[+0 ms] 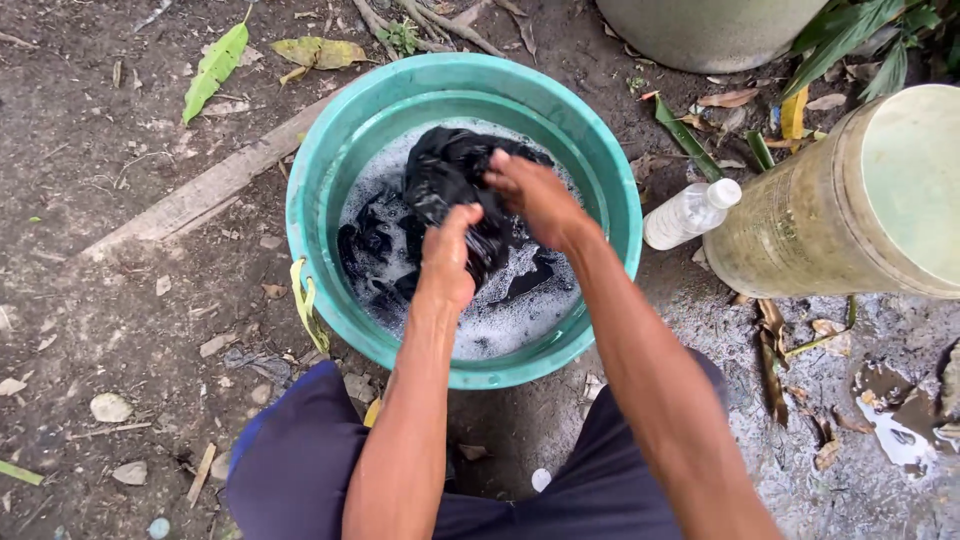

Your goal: Washing black clothes by hand in a green basin with soapy water.

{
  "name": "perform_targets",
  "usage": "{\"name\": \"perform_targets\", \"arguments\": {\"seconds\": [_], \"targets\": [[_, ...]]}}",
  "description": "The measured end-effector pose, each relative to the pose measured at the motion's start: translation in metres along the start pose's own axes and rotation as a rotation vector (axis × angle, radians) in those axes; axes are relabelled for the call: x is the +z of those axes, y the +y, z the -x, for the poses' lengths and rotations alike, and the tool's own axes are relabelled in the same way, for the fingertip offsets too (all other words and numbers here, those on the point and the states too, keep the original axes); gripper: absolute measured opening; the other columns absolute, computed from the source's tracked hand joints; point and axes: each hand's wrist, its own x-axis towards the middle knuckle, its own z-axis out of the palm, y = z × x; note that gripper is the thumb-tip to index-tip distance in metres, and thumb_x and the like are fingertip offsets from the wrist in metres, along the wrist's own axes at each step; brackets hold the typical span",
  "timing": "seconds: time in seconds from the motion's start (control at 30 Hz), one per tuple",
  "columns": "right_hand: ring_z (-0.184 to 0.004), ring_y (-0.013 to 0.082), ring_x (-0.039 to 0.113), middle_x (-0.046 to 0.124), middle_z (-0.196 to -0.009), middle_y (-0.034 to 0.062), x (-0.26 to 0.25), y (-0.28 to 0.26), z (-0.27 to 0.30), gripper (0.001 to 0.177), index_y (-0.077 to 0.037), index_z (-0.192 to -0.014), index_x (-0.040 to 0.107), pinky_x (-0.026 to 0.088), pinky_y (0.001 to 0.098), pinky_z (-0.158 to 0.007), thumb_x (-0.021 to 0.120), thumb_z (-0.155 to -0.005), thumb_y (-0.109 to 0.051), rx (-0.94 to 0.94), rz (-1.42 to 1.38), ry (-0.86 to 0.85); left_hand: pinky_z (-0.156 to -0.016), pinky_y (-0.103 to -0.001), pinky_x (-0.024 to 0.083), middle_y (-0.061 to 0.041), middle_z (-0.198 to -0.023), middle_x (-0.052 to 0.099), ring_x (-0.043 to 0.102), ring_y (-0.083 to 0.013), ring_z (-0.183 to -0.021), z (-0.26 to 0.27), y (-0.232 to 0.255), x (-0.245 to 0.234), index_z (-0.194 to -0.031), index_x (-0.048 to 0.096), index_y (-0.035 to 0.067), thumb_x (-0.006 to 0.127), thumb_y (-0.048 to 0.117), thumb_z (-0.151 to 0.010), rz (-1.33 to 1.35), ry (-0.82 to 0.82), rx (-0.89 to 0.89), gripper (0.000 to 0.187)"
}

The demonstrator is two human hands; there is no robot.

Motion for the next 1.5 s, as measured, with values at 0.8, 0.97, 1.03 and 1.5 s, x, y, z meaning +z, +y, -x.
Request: {"name": "perform_targets", "arguments": {"seconds": [0.8, 0.97, 1.03, 1.5], "targets": [[-0.098, 0.0136, 0.06, 0.062, -0.107, 0.0028, 0.022, 0.053, 0.103, 0.044, -0.004, -0.124, 0.059, 0.05, 0.0302, -0.089, 0.066, -0.081, -0.012, -0.627, 0.251, 0.527, -0.094, -0.046, 0.059, -0.011, -0.11, 0.071, 0.07, -0.0283, -0.1, -0.056, 0.018, -0.012, -0.109, 0.068, 0.002, 0.063, 0.018, -0.097, 0.393, 0.13, 0.197, 0.021], [-0.1, 0.0244, 0.062, 0.061, -0.107, 0.0082, 0.064, 0.016, 0.082, 0.05, -0.007, -0.121, 0.06, 0.05, 0.0399, -0.091, 0.069, -0.077, -0.028, -0.64, 0.507, 0.386, -0.074, -0.049, 0.059, -0.012, -0.094, 0.067, 0.067, -0.0304, -0.082, -0.078, -0.063, -0.053, -0.097, 0.065, 0.004, 0.06, 0.024, -0.09, 0.171, 0.363, 0.139, 0.022], [-0.099, 0.0303, 0.064, 0.062, -0.104, 0.0116, 0.075, 0.014, 0.054, 0.046, -0.008, -0.115, 0.064, 0.052, 0.0445, -0.089, 0.072, -0.078, -0.034, -0.59, 0.703, 0.446, -0.07, -0.048, 0.057, -0.012, -0.092, 0.066, 0.065, -0.03, -0.078, -0.069, -0.083, -0.051, -0.097, 0.065, 0.002, 0.061, 0.028, -0.092, 0.139, 0.359, 0.127, 0.027], [-0.06, 0.0248, 0.051, 0.063, -0.066, 0.0165, 0.04, 0.063, -0.015, 0.039, -0.002, -0.077, 0.07, 0.047, 0.0432, -0.064, 0.075, -0.085, -0.039, -0.208, 0.576, 0.694, -0.106, -0.04, 0.043, -0.007, -0.132, 0.06, 0.055, -0.0207, -0.117, -0.058, -0.115, -0.066, -0.13, 0.061, 0.002, 0.068, 0.054, -0.082, 0.093, 0.386, -0.08, 0.071]]}}
